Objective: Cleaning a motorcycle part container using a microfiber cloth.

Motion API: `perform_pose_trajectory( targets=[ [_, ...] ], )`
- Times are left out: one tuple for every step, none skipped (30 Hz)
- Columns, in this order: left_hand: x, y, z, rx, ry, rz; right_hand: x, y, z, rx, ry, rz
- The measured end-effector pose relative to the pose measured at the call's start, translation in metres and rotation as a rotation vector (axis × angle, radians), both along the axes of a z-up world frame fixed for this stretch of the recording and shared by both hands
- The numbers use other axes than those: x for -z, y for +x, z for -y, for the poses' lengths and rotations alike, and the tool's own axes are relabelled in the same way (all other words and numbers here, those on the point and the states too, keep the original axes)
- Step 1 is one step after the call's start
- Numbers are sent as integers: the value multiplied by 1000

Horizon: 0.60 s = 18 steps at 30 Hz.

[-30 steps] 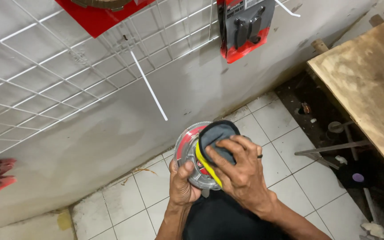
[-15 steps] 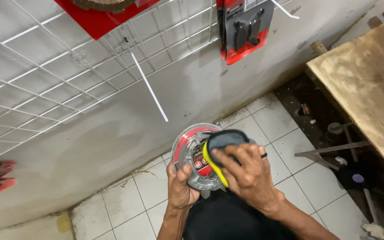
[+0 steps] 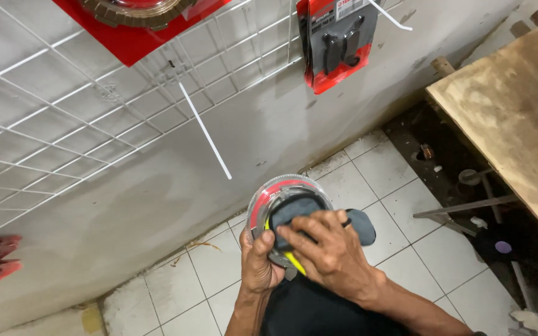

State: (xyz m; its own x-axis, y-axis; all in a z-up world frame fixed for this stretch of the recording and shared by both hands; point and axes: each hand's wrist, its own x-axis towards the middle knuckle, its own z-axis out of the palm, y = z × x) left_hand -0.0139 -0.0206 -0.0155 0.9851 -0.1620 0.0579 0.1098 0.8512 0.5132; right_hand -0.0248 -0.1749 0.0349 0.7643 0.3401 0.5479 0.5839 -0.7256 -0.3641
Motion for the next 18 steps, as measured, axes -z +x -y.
perform_pose_trajectory(
  targets=[
    [1, 2, -1, 9, -18, 9, 1, 7, 0, 76, -5, 42],
    [2, 0, -2, 10, -18, 10, -2, 3, 3, 76, -5, 44],
    [4, 0, -4, 7, -36, -22, -5, 1, 5, 100, -17, 26],
    [5, 0, -6, 5, -53, -54, -8, -1, 8, 124, -28, 9],
    [2, 1, -5, 3, -52, -53, -4, 0, 10, 122, -27, 9],
    [0, 3, -4, 14, -28, -36, -1, 1, 12, 105, -21, 17],
    [-1, 2, -2, 29, -5, -26, 3, -1, 14, 92, -16, 17],
    [-3, 1, 0, 32, -4, -33, 2, 2, 10, 96, -16, 9],
    [-4, 3, 2, 39, 4, -24, 1, 6, 7, 123, -7, 48],
    [-6, 4, 4, 46, 12, -14, -1, 11, 3, 150, 1, 86],
    [-4, 3, 2, 49, 14, -9, -2, 7, 3, 154, 3, 91],
    [-3, 2, 0, 30, 2, -14, -4, 3, 2, 54, 1, 59],
    [-1, 0, -4, 10, -8, -23, -5, -2, 0, -47, -1, 23],
    [-2, 2, -5, 12, -5, -23, -6, 1, 3, -45, 2, 24],
    [-3, 3, -5, 0, 37, -31, -7, 3, 8, 59, 16, 7],
    [-3, 5, -5, -12, 79, -39, -8, 6, 12, 163, 29, -9],
    [5, 2, -5, -12, 77, -40, 3, 3, 9, 163, 27, -9],
    [13, -1, -5, 7, 8, -76, 13, 1, 6, 92, -3, 36]
  ],
)
